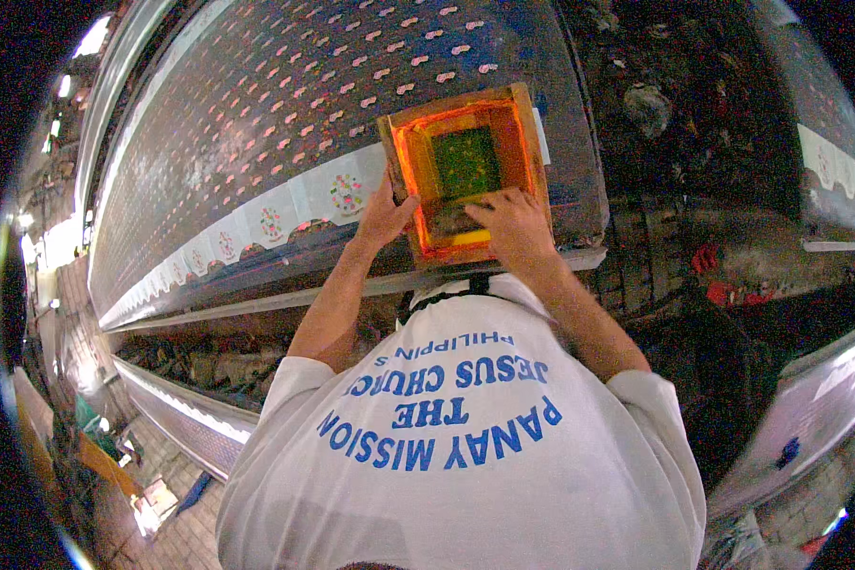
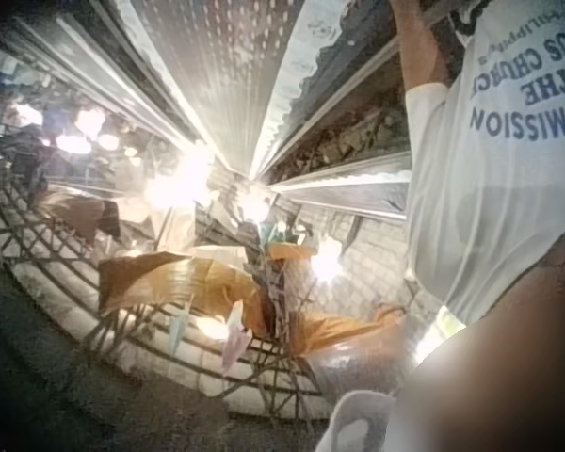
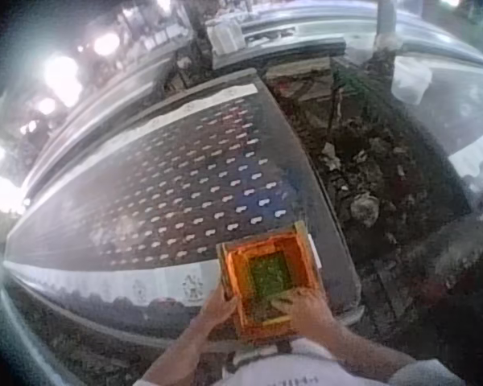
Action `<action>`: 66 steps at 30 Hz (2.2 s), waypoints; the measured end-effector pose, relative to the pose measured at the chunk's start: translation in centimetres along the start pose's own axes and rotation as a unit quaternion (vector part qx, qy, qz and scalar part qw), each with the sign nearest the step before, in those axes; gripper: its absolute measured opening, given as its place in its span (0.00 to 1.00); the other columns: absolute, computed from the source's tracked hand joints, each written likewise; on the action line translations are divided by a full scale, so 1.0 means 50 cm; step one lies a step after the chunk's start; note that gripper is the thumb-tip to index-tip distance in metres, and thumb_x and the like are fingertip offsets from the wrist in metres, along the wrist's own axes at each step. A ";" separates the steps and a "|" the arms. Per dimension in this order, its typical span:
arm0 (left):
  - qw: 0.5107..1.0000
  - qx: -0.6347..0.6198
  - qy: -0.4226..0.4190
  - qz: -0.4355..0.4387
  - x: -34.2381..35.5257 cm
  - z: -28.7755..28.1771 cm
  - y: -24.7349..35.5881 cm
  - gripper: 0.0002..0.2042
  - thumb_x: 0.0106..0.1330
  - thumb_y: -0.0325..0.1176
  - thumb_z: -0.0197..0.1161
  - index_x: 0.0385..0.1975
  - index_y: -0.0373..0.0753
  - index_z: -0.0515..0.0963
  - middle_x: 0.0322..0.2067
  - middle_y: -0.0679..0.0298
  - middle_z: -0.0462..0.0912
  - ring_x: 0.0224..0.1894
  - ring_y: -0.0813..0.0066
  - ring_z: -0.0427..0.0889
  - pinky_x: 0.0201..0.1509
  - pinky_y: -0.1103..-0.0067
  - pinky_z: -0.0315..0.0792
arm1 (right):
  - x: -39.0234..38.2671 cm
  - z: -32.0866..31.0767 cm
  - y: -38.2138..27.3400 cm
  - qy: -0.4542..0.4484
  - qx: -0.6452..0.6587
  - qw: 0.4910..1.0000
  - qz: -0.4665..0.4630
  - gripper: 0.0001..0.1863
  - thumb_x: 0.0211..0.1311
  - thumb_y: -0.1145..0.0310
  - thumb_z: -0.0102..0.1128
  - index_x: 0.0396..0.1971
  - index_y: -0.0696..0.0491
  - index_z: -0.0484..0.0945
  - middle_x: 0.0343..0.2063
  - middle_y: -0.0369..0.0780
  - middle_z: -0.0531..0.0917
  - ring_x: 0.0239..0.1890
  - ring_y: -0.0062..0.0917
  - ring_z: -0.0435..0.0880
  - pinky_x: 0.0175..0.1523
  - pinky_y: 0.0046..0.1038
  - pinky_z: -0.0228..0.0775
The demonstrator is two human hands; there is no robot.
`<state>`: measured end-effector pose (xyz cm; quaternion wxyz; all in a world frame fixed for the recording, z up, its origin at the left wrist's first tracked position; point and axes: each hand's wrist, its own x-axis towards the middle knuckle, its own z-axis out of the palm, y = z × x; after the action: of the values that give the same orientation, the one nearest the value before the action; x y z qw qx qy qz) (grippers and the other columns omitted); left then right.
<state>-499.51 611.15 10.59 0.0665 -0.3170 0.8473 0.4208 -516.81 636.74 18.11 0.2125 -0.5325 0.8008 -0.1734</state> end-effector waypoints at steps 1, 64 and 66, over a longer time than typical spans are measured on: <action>1.000 0.002 0.000 0.001 -0.001 0.000 -0.002 0.51 0.74 0.44 0.67 0.86 0.29 0.41 0.39 0.45 0.93 0.35 0.49 0.93 0.40 0.59 0.85 | -0.022 -0.004 -0.013 -0.013 0.008 1.000 0.009 0.29 0.63 0.77 0.67 0.65 0.44 0.87 0.59 0.41 0.86 0.66 0.42 0.80 0.74 0.44 0.74; 0.349 -0.268 0.692 -0.572 -1.298 0.447 -0.046 0.49 0.67 0.42 0.68 0.85 0.34 0.51 0.56 0.39 0.89 0.54 0.40 0.91 0.60 0.57 0.83 | -0.221 0.531 -0.995 -0.534 0.105 0.599 -0.588 0.23 0.65 0.87 0.72 0.56 0.49 0.86 0.81 0.46 0.60 0.84 0.45 0.60 0.81 0.41 0.71; 0.311 -0.279 0.695 -0.585 -1.304 0.468 -0.035 0.48 0.67 0.42 0.68 0.85 0.33 0.52 0.56 0.40 0.89 0.54 0.40 0.91 0.60 0.57 0.83 | -0.253 0.553 -1.038 -0.558 0.081 0.571 -0.597 0.22 0.66 0.85 0.73 0.57 0.49 0.86 0.81 0.46 0.60 0.84 0.45 0.61 0.80 0.40 0.72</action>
<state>-450.55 659.42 19.23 -0.4108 -0.9053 0.0071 0.1081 -457.54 627.70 22.74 0.5076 -0.8615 0.0063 0.0068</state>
